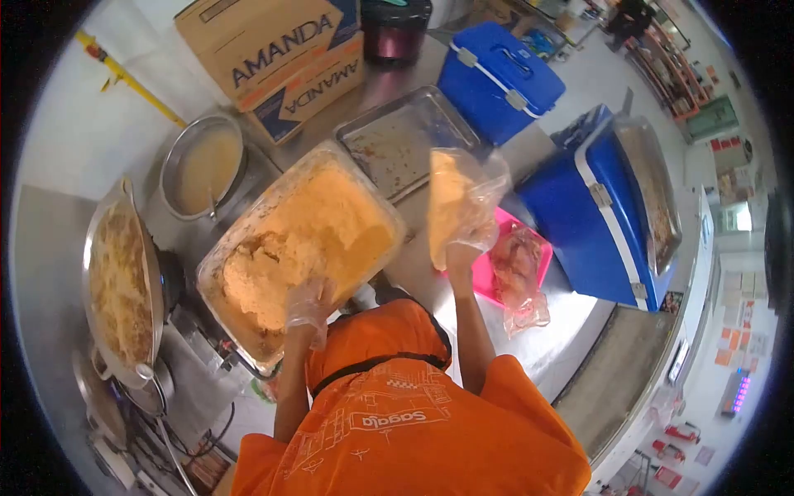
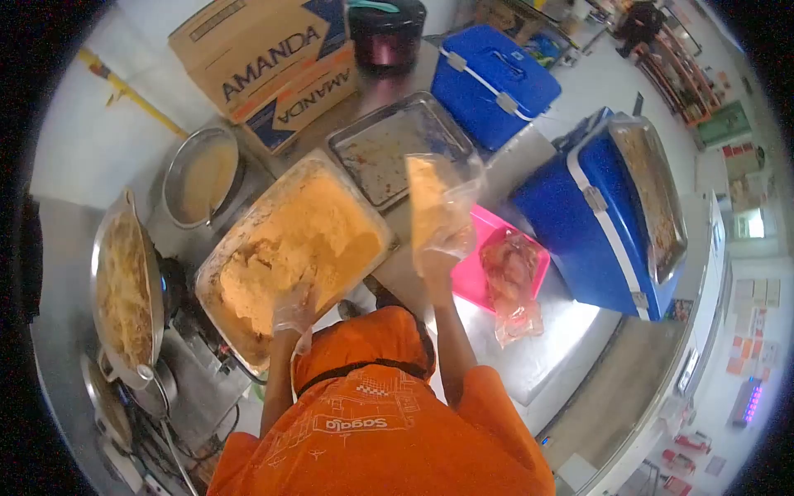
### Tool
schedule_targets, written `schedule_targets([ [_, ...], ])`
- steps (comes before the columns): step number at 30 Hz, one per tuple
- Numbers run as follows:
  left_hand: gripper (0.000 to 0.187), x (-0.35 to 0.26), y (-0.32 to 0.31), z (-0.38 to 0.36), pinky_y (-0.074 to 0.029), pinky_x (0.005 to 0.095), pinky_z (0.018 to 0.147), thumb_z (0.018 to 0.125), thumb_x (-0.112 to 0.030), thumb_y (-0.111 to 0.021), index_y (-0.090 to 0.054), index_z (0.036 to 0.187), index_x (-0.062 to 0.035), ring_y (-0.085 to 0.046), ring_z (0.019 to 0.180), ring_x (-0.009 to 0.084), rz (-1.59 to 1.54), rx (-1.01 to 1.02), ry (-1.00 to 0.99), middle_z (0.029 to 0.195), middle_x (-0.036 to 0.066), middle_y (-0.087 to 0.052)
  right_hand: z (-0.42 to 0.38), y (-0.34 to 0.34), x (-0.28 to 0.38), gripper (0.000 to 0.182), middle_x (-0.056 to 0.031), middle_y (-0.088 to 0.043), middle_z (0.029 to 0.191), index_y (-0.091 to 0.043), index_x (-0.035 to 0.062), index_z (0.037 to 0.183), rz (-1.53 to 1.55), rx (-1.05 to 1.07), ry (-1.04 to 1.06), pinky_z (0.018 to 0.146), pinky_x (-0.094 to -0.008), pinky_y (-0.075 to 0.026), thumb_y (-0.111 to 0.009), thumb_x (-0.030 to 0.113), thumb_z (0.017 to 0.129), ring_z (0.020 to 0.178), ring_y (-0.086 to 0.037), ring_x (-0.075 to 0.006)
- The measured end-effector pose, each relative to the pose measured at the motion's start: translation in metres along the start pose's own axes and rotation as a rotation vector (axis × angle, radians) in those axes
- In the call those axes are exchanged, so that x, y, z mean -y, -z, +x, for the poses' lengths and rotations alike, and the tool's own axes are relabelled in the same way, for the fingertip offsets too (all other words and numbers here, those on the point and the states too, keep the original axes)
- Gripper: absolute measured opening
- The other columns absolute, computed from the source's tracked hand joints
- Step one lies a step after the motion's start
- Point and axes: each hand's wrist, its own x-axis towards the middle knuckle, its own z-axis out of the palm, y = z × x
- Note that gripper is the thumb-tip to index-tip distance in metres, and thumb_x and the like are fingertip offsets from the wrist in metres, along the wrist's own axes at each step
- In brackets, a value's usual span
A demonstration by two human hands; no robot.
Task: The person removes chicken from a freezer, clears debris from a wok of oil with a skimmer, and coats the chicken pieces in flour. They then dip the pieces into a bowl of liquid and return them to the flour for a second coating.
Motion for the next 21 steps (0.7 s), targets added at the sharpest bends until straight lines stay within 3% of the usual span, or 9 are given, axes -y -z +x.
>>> schedule_targets([
  [7,0.024,0.061,-0.018,-0.023,-0.05,0.0455,0.081,0.092,-0.024,-0.051,-0.061,0.107,-0.009,-0.062,0.094,0.0368,0.097,-0.053,0.017,0.1,0.016,-0.063,-0.037,-0.002,-0.095,0.022,-0.0099,-0.065,0.092,-0.06,-0.0004,0.106,-0.206,0.068,-0.217,0.074,-0.0331,-0.05,-0.055,0.018,0.095,0.083,-0.062,-0.0202],
  [8,0.023,0.063,-0.013,-0.03,-0.05,0.0449,0.081,0.091,-0.022,-0.051,-0.061,0.107,-0.0096,-0.062,0.094,0.0364,0.188,-0.089,-0.062,0.098,0.015,-0.063,-0.045,-0.002,-0.106,0.022,-0.0098,-0.065,0.091,-0.06,-0.0003,0.105,-0.238,0.075,-0.239,0.074,-0.0331,-0.05,-0.055,0.019,0.095,0.083,-0.062,-0.0201],
  [10,0.022,0.076,-0.019,-0.036,-0.051,0.0444,0.08,0.09,-0.02,-0.052,-0.062,0.107,-0.0101,-0.062,0.093,0.0359,0.272,-0.123,-0.158,0.097,0.014,-0.063,-0.054,0.003,-0.112,0.022,-0.0097,-0.065,0.091,-0.061,0.0,0.104,-0.285,0.073,-0.267,0.073,-0.0332,-0.05,-0.056,0.019,0.095,0.082,-0.062,-0.02],
  [12,0.026,0.091,-0.031,-0.035,-0.05,0.0462,0.076,0.093,-0.03,-0.054,-0.062,0.102,-0.0068,-0.061,0.093,0.0381,0.257,-0.143,-0.126,0.1,0.018,-0.065,-0.054,0.011,-0.109,0.023,-0.0095,-0.065,0.092,-0.061,0.0009,0.107,-0.38,0.07,-0.281,0.073,-0.0336,-0.05,-0.059,0.018,0.093,0.082,-0.062,-0.0199],
  [14,0.026,0.094,-0.036,-0.028,-0.05,0.0458,0.077,0.092,-0.029,-0.055,-0.063,0.101,-0.0062,-0.061,0.096,0.0365,0.101,-0.162,-0.04,0.102,0.018,-0.065,-0.05,0.016,-0.1,0.025,-0.0094,-0.065,0.092,-0.062,0.0018,0.11,-0.465,0.071,-0.296,0.073,-0.034,-0.051,-0.061,0.018,0.091,0.082,-0.062,-0.0198],
  [16,0.026,0.08,-0.027,-0.021,-0.05,0.0455,0.078,0.092,-0.028,-0.055,-0.064,0.1,-0.0056,-0.061,0.099,0.035,-0.055,-0.189,0.073,0.104,0.017,-0.065,-0.042,0.017,-0.082,0.029,-0.0105,-0.065,0.096,-0.062,0.001,0.112,-0.395,0.007,-0.213,0.073,-0.035,-0.052,-0.065,0.015,0.087,0.084,-0.063,-0.0219],
  [18,0.027,0.056,-0.009,-0.001,-0.048,0.043,0.088,0.092,-0.029,-0.055,-0.066,0.098,-0.0053,-0.059,0.108,0.0324,-0.142,-0.22,0.15,0.108,0.017,-0.065,-0.031,0.017,-0.069,0.03,-0.0113,-0.064,0.097,-0.061,0.0003,0.111,-0.383,-0.034,-0.147,0.073,-0.0344,-0.052,-0.067,0.014,0.085,0.086,-0.063,-0.0226],
  [20,0.033,0.058,-0.014,0.027,-0.043,0.0431,0.1,0.092,-0.031,-0.055,-0.064,0.113,-0.0074,-0.053,0.12,0.034,0.016,-0.332,-0.148,0.124,0.02,-0.06,-0.025,0.002,-0.036,0.031,-0.012,-0.063,0.098,-0.061,-0.0005,0.111,-0.342,-0.041,-0.081,0.074,-0.0338,-0.052,-0.068,0.013,0.084,0.088,-0.062,-0.0233],
  [21,0.038,0.058,-0.022,0.043,-0.04,0.0437,0.102,0.091,-0.032,-0.057,-0.06,0.12,-0.0079,-0.05,0.123,0.0354,0.116,-0.39,-0.148,0.132,0.021,-0.054,-0.019,-0.005,-0.005,0.033,-0.0122,-0.062,0.098,-0.06,-0.001,0.111,-0.464,-0.112,0.197,0.076,-0.0342,-0.052,-0.069,0.012,0.083,0.088,-0.062,-0.0244],
])
